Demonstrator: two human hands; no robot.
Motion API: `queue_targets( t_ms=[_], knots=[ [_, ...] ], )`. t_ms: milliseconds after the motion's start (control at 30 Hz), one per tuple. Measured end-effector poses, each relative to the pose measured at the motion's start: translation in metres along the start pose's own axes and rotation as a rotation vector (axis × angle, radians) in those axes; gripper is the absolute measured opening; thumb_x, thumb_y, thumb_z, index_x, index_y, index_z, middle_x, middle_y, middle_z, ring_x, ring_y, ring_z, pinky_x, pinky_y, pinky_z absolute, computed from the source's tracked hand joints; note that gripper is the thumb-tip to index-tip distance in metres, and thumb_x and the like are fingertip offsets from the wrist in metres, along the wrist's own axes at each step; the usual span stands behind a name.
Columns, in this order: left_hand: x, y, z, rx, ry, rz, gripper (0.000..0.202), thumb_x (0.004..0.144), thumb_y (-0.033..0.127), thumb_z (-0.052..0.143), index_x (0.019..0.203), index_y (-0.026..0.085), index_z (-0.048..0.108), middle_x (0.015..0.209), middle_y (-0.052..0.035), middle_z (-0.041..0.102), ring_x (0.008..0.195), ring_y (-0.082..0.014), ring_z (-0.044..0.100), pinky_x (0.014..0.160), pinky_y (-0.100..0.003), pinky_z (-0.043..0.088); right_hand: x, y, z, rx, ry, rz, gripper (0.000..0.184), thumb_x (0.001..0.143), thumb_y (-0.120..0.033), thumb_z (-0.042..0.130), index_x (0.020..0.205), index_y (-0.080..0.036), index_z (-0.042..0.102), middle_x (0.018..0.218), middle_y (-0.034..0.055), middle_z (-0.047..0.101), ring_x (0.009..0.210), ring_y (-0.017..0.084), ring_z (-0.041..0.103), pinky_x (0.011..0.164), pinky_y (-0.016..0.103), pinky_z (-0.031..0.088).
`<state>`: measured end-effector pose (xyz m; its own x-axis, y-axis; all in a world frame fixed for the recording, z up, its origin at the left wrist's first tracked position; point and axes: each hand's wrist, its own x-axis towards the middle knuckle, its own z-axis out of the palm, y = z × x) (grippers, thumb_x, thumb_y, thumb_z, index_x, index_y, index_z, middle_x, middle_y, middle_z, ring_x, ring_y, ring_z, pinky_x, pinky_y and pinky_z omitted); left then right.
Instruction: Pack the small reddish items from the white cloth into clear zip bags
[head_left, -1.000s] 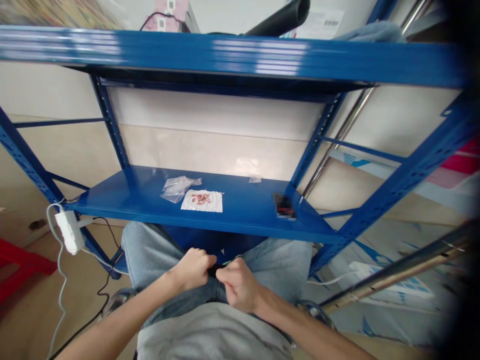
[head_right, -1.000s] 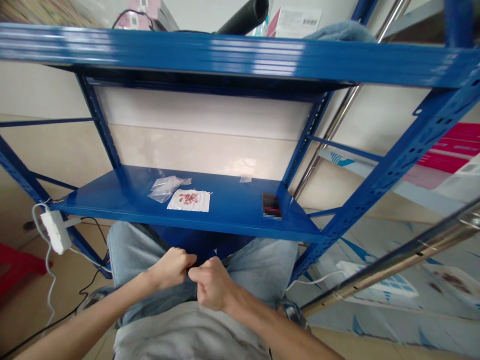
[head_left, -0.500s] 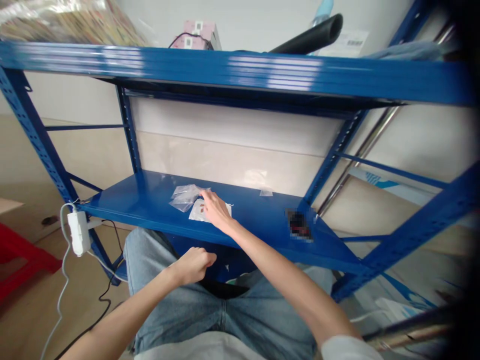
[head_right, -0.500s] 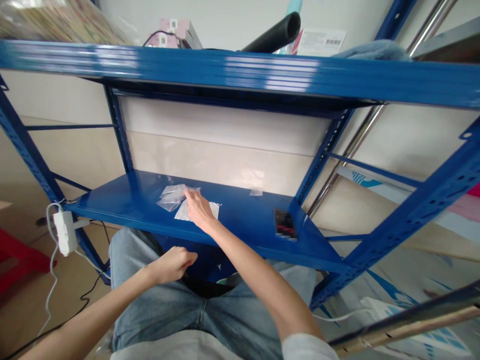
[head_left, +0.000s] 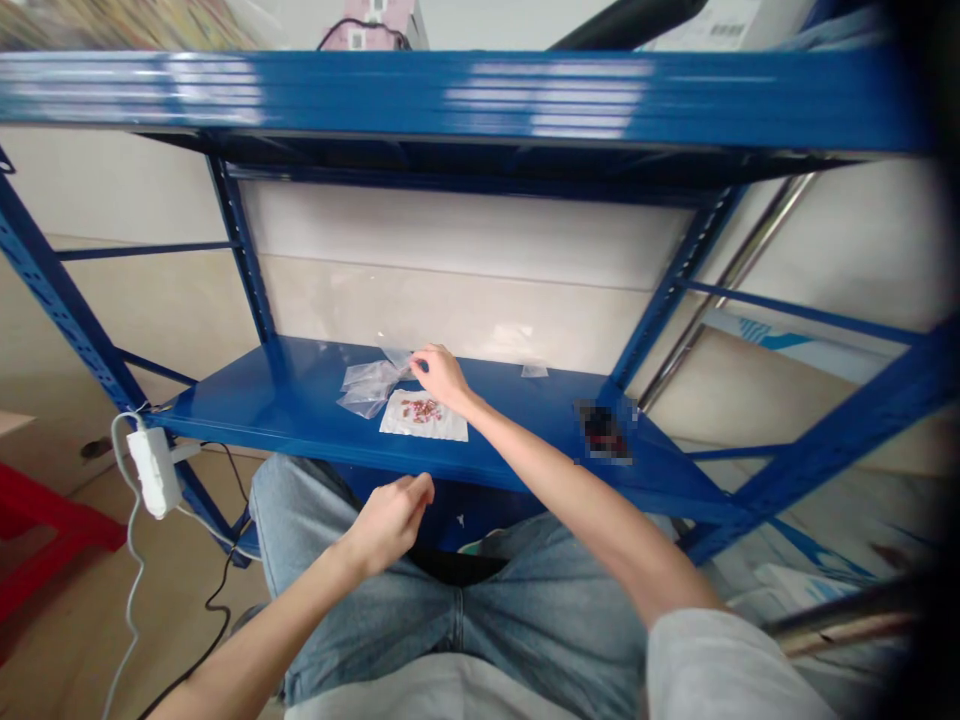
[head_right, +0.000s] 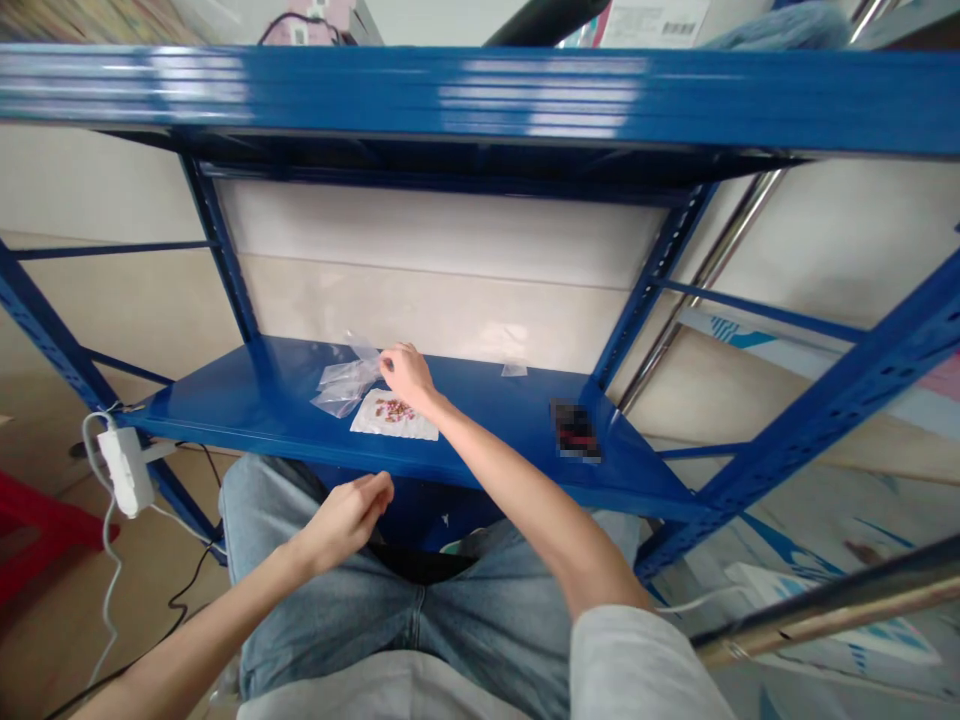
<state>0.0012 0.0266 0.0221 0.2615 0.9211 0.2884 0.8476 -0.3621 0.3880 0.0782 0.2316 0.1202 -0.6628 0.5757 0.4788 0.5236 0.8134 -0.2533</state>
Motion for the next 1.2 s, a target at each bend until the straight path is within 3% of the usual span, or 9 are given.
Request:
queue_targets(
  t_ms=[67, 167, 267, 367, 467, 667, 833, 1133, 1200],
  knots=[
    [0.0, 0.009, -0.008, -0.043, 0.241, 0.004, 0.031, 0.088, 0.006, 0.039, 0.111, 0.022, 0.051, 0.11, -0.0088, 0.062, 0.101, -0.0218, 0.058, 0.085, -0.033, 0.045, -0.037, -0.001, -0.015, 0.335, 0.035, 0.034, 0.028, 0.098, -0.024, 0.047, 0.106, -0.011, 0.07, 0.103, 0.0105, 0.07, 0.095, 0.019, 0.062, 0.085, 0.031, 0.046],
    [0.0, 0.023, -0.014, -0.029, 0.506, 0.041, 0.028, 0.093, 0.011, 0.04, 0.116, 0.021, 0.051, 0.115, -0.0112, 0.057, 0.107, -0.024, 0.054, 0.091, -0.038, 0.044, -0.118, -0.009, -0.028, 0.757, 0.028, 0.157, 0.029, 0.094, -0.036, 0.056, 0.101, -0.014, 0.073, 0.091, 0.0079, 0.073, 0.084, 0.019, 0.065, 0.072, 0.028, 0.049],
    [0.003, 0.035, -0.009, 0.046, 0.534, 0.147, 0.019, 0.095, 0.019, 0.046, 0.113, 0.019, 0.053, 0.111, -0.0117, 0.057, 0.102, -0.0251, 0.054, 0.086, -0.039, 0.044, -0.194, -0.021, -0.027, 0.942, -0.097, 0.317, 0.027, 0.089, -0.038, 0.063, 0.097, -0.014, 0.074, 0.081, 0.006, 0.071, 0.072, 0.016, 0.063, 0.062, 0.025, 0.047],
    [0.009, 0.041, -0.001, 0.167, 0.408, 0.295, 0.019, 0.095, 0.029, 0.051, 0.109, 0.018, 0.057, 0.115, -0.0133, 0.056, 0.102, -0.027, 0.053, 0.084, -0.04, 0.044, -0.232, -0.026, -0.021, 1.022, -0.133, 0.462, 0.026, 0.087, -0.037, 0.064, 0.093, -0.014, 0.074, 0.076, 0.0043, 0.067, 0.061, 0.012, 0.057, 0.054, 0.022, 0.044],
    [0.014, 0.038, 0.008, 0.229, 0.304, 0.341, 0.022, 0.096, 0.035, 0.05, 0.102, 0.017, 0.059, 0.112, -0.0132, 0.057, 0.102, -0.0274, 0.053, 0.083, -0.041, 0.042, -0.235, -0.021, -0.014, 1.027, -0.141, 0.487, 0.028, 0.087, -0.04, 0.065, 0.09, -0.013, 0.073, 0.073, 0.0032, 0.065, 0.057, 0.01, 0.053, 0.05, 0.021, 0.041],
    [0.012, 0.024, 0.017, 0.218, 0.224, 0.242, 0.023, 0.098, 0.036, 0.049, 0.104, 0.016, 0.06, 0.1, -0.0095, 0.062, 0.098, -0.0257, 0.052, 0.081, -0.039, 0.04, -0.229, -0.012, 0.002, 0.974, -0.184, 0.466, 0.038, 0.088, -0.05, 0.062, 0.074, -0.015, 0.064, 0.064, 0.0014, 0.059, 0.056, 0.012, 0.054, 0.048, 0.021, 0.041],
    [0.006, 0.031, 0.025, 0.213, 0.074, 0.263, 0.026, 0.1, 0.029, 0.042, 0.085, 0.017, 0.06, 0.087, -0.0072, 0.063, 0.089, -0.0228, 0.053, 0.078, -0.035, 0.039, -0.241, -0.012, 0.012, 0.832, -0.136, 0.431, 0.039, 0.088, -0.049, 0.062, 0.066, -0.017, 0.057, 0.054, -0.0009, 0.055, 0.049, 0.011, 0.05, 0.048, 0.021, 0.039],
    [0.001, 0.025, 0.02, 0.105, 0.195, -0.115, 0.027, 0.091, 0.03, 0.054, 0.066, 0.02, 0.053, 0.063, -0.0008, 0.057, 0.06, -0.0156, 0.052, 0.061, -0.029, 0.035, -0.241, -0.023, 0.018, 0.828, -0.119, 0.406, 0.033, 0.09, -0.041, 0.059, 0.067, -0.019, 0.05, 0.055, -0.0028, 0.053, 0.049, 0.01, 0.05, 0.047, 0.021, 0.036],
    [0.003, 0.024, 0.016, 0.092, 0.171, -0.085, 0.032, 0.093, 0.032, 0.051, 0.064, 0.02, 0.051, 0.063, -0.0013, 0.056, 0.061, -0.0162, 0.052, 0.062, -0.029, 0.037, -0.241, -0.023, 0.021, 0.835, -0.07, 0.432, 0.028, 0.09, -0.038, 0.057, 0.07, -0.019, 0.049, 0.055, -0.0041, 0.051, 0.048, 0.01, 0.05, 0.046, 0.02, 0.037]
  ],
)
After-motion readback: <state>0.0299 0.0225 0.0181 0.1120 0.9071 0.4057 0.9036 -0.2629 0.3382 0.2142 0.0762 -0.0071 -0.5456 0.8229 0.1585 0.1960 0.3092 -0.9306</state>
